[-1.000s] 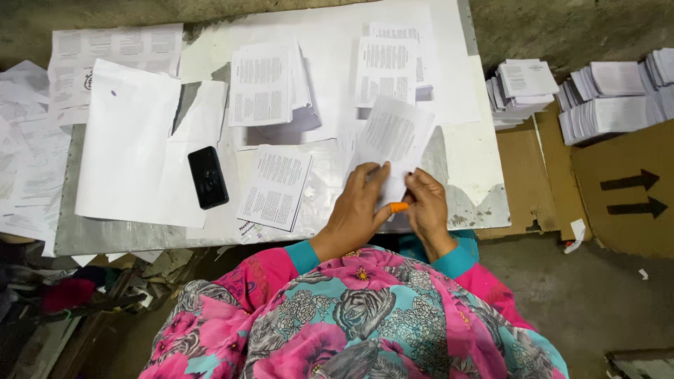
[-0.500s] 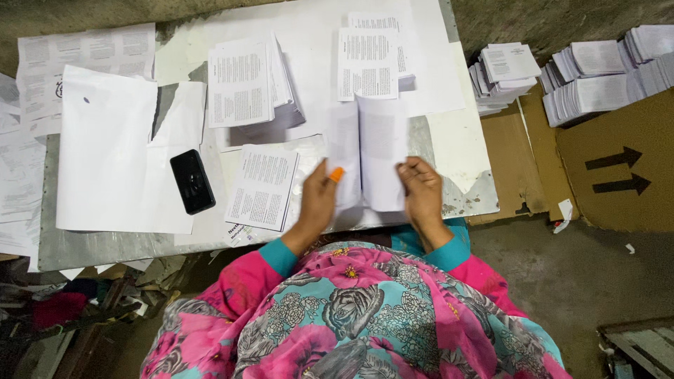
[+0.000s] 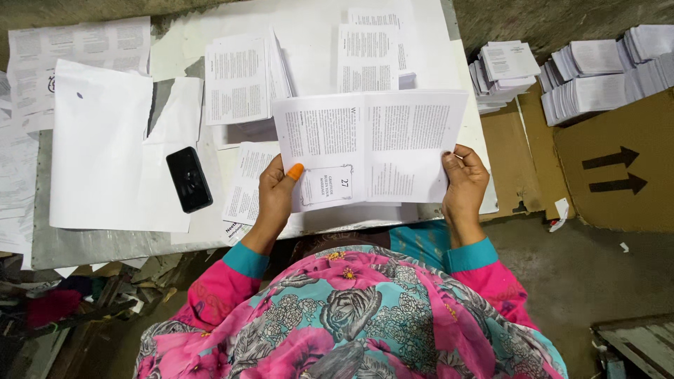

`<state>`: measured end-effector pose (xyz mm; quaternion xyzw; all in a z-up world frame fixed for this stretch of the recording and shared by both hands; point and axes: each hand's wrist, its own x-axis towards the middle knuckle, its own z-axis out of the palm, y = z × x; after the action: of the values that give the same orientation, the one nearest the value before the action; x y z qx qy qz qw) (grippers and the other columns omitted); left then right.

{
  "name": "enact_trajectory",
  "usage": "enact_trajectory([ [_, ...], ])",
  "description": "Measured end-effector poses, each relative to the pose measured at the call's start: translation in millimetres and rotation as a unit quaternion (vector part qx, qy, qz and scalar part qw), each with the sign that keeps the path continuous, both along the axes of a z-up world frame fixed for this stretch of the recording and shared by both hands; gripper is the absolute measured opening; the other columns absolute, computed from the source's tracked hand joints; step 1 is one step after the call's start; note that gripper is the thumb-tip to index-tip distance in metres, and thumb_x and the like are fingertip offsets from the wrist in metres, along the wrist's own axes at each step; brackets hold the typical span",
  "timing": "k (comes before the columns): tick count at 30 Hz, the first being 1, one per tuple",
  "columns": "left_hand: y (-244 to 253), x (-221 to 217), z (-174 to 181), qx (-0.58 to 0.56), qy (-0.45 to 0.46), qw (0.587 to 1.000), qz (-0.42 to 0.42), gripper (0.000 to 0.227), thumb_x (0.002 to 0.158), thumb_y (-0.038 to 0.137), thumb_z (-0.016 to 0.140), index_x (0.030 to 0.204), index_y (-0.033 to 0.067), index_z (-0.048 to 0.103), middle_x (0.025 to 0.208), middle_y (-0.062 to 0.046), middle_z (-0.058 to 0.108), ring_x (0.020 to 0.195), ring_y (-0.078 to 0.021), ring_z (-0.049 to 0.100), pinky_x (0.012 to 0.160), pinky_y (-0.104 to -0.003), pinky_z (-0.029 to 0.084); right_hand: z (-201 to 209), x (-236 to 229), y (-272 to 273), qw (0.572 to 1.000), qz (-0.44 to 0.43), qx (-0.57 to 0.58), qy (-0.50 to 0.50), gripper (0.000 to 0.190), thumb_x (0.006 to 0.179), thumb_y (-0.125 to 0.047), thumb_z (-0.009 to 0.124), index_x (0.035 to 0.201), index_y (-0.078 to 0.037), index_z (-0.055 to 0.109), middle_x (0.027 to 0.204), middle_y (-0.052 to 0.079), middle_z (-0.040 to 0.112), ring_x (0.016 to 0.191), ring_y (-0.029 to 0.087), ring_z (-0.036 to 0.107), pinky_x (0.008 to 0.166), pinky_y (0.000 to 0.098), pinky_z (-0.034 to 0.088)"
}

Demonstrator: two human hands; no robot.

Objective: The person repeatedly picks up printed sheets from a table, folds them in half, and places them into a growing stack. The person handles the sheets one at a time, aligning edges before folding, and maintains a consistent workflow throughout the clip.

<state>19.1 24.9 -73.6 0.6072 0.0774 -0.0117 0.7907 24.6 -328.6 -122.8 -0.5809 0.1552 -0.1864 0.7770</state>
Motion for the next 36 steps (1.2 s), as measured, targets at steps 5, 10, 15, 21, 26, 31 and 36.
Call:
enact_trajectory([
  [5,3,-2,16,-0.002,0.006,0.999,-0.054,0.021,0.102,0.013,0.062,0.121,0.005,0.065,0.093,-0.008,0.074,0.076,-0.0148,0.073,0.069,-0.032,0.062,-3,0,-1,1.0,0.002,-0.004,0.007,0.014,0.099,-0.004,0.068,0.112,-0.004,0.069,0.081,0.007,0.071,0.072,0.017,0.074,0.067,0.0285,0.064],
  [10,-17,-16,62,0.014,-0.077,0.968,-0.24,0.09,0.091,0.081,0.041,0.132,0.0038,0.063,0.155,-0.025,0.041,0.141,-0.0421,0.037,0.111,-0.068,0.034,-20,1,20,0.999,0.025,0.041,0.019,0.018,0.097,-0.002,0.067,0.115,-0.005,0.068,0.087,0.01,0.074,0.076,0.019,0.076,0.071,0.0313,0.065],
  [15,-37,-10,14,0.102,-0.026,0.974,-0.201,0.043,0.094,0.031,0.076,0.136,0.02,0.07,0.152,-0.023,0.039,0.145,-0.0388,0.038,0.116,-0.051,0.041,-12,-8,61,0.982,0.094,0.149,0.071,0.02,0.094,-0.001,0.067,0.114,-0.004,0.068,0.092,0.015,0.075,0.08,0.023,0.078,0.072,0.0355,0.067],
  [21,-45,-1,-24,0.145,-0.026,0.981,-0.122,0.032,0.087,0.011,0.082,0.119,0.0164,0.078,0.114,-0.004,0.076,0.112,-0.0149,0.066,0.102,-0.034,0.052,-25,-14,65,0.985,0.141,0.025,0.1,0.038,0.111,-0.035,0.047,0.138,-0.01,0.059,0.097,0.008,0.074,0.076,0.011,0.072,0.064,0.0232,0.061],
  [26,-14,27,20,0.28,-0.008,0.96,-0.02,0.044,0.093,0.022,0.077,0.133,0.0136,0.064,0.115,-0.018,0.07,0.107,-0.032,0.065,0.09,-0.043,0.055,-13,-1,76,0.98,0.144,-0.124,0.058,0.058,0.094,0.006,0.069,0.147,-0.003,0.048,0.095,0.012,0.069,0.078,0.013,0.063,0.071,0.0252,0.056],
  [31,98,112,-52,0.485,-0.117,0.828,0.257,0.055,0.093,0.021,0.083,0.137,0.0074,0.053,0.123,-0.019,0.056,0.112,-0.0409,0.058,0.093,-0.055,0.053,-21,1,70,0.815,0.179,-0.536,0.126,0.074,0.082,-0.01,0.083,0.149,-0.001,0.053,0.148,0.028,0.046,0.136,0.048,0.047,0.116,0.06,0.036],
  [36,194,173,-153,0.423,0.064,0.855,0.294,0.034,0.082,0.025,0.093,0.104,0.0103,0.072,0.091,0.0,0.063,0.085,-0.0165,0.068,0.076,-0.036,0.051,-45,-5,64,0.792,0.219,-0.542,0.176,0.061,0.088,-0.015,0.079,0.144,-0.002,0.06,0.15,0.027,0.047,0.136,0.047,0.05,0.111,0.0538,0.044],
])
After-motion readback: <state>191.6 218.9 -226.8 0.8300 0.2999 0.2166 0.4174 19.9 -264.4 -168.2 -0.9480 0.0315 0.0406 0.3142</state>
